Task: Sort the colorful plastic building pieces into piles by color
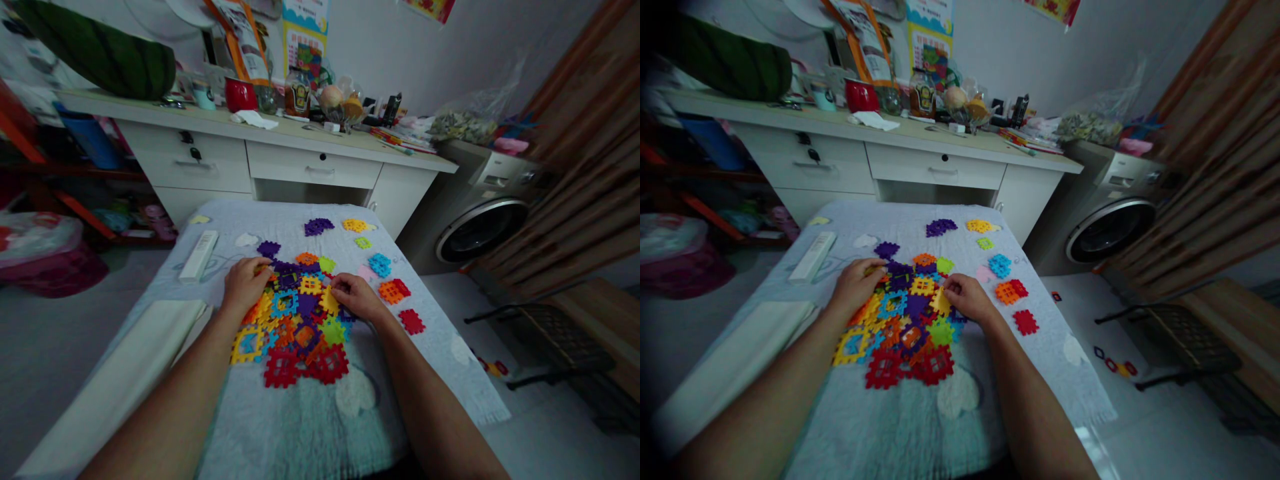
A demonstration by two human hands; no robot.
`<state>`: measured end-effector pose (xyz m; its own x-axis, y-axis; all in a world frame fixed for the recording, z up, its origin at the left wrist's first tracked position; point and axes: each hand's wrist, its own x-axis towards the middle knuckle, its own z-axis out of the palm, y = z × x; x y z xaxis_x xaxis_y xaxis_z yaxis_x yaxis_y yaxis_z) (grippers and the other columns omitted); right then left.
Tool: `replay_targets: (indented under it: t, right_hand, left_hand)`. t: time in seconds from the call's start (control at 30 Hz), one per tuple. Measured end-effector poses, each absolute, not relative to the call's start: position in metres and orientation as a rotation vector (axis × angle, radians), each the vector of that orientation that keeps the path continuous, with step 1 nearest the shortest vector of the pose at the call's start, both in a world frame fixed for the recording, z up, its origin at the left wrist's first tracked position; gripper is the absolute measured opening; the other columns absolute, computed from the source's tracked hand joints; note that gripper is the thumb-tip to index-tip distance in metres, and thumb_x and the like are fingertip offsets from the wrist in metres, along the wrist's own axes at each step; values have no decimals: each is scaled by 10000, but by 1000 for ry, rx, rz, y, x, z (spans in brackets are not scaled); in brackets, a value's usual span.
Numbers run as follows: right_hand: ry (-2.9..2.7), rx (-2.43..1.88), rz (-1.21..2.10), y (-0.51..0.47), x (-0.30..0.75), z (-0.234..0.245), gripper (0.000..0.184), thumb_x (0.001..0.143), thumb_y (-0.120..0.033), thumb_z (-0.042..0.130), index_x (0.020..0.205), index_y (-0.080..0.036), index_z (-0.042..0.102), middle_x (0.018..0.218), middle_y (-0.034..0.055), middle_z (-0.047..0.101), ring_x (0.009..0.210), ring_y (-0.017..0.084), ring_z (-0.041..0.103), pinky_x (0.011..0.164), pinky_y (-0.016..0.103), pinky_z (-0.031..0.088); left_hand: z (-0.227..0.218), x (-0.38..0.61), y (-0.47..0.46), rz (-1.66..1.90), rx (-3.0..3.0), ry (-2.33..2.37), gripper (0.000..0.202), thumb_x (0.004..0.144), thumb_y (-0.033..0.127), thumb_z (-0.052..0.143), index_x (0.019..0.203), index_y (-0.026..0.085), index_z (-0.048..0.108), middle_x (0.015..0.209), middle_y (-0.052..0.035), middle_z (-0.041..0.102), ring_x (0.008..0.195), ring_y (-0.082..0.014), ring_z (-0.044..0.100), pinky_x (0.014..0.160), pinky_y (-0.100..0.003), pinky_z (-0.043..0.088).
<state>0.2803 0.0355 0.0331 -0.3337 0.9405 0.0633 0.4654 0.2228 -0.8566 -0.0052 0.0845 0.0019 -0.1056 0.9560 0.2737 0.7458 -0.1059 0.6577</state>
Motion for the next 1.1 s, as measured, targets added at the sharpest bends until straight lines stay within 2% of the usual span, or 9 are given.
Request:
replay_targets:
  t: [0.13, 0.37, 0.63, 0.73, 0.97, 1.1]
  right_hand:
    - [-1830, -1293, 934, 38, 280, 30, 94, 824, -273, 552, 869, -192, 566, 674, -44, 504, 611, 107, 454, 573, 224, 353]
    - [-1712, -1234, 963, 41, 281, 22, 134, 847, -316, 539, 920, -206, 517, 679, -52, 471, 608, 115, 449, 546, 231, 331]
    - [-1652, -1311, 1013, 39, 280, 27, 343, 806, -237, 512, 1148, -213, 519, 827, -30, 512, 586, 88, 452, 512, 212, 352]
    - [-1645, -1347, 1055, 38, 280, 30, 354, 796, -216, 517, 1149, -206, 543, 874, -18, 523, 565, 74, 432, 497, 209, 347]
    - [-1610, -1249, 1078, 40, 281, 27, 372, 770, -223, 554, 1141, -183, 545, 770, -41, 462, 607, 96, 442, 538, 219, 351]
    - [-1625, -1274, 1107, 40, 281, 29, 291, 787, -260, 567, 1070, -193, 563, 730, -45, 465, 606, 102, 441, 544, 219, 348]
  left_hand:
    - [2, -4, 85, 1020, 1876, 1877, 344, 814, 397, 510, 1026, 227, 722, 1086, -83, 681, 1078, -259, 612, 990, -395, 454]
    - [2, -4, 84, 1019, 1880, 1879, 344, 814, 399, 508, 1022, 228, 723, 1079, -81, 684, 1073, -255, 613, 985, -387, 456]
    - [4, -4, 83, 1018, 1887, 1888, 314, 822, 402, 517, 1011, 253, 719, 1084, -64, 688, 1075, -248, 611, 983, -383, 457]
    - [3, -4, 83, 1009, 1887, 1888, 328, 822, 400, 511, 1020, 243, 721, 1093, -74, 687, 1078, -255, 612, 983, -391, 456]
    - [4, -4, 83, 1003, 1872, 1884, 328, 817, 396, 515, 1023, 245, 719, 1099, -71, 684, 1083, -245, 608, 990, -381, 451]
    - [4, -4, 83, 1008, 1871, 1886, 338, 815, 400, 510, 1026, 241, 720, 1102, -75, 680, 1089, -246, 607, 991, -375, 450]
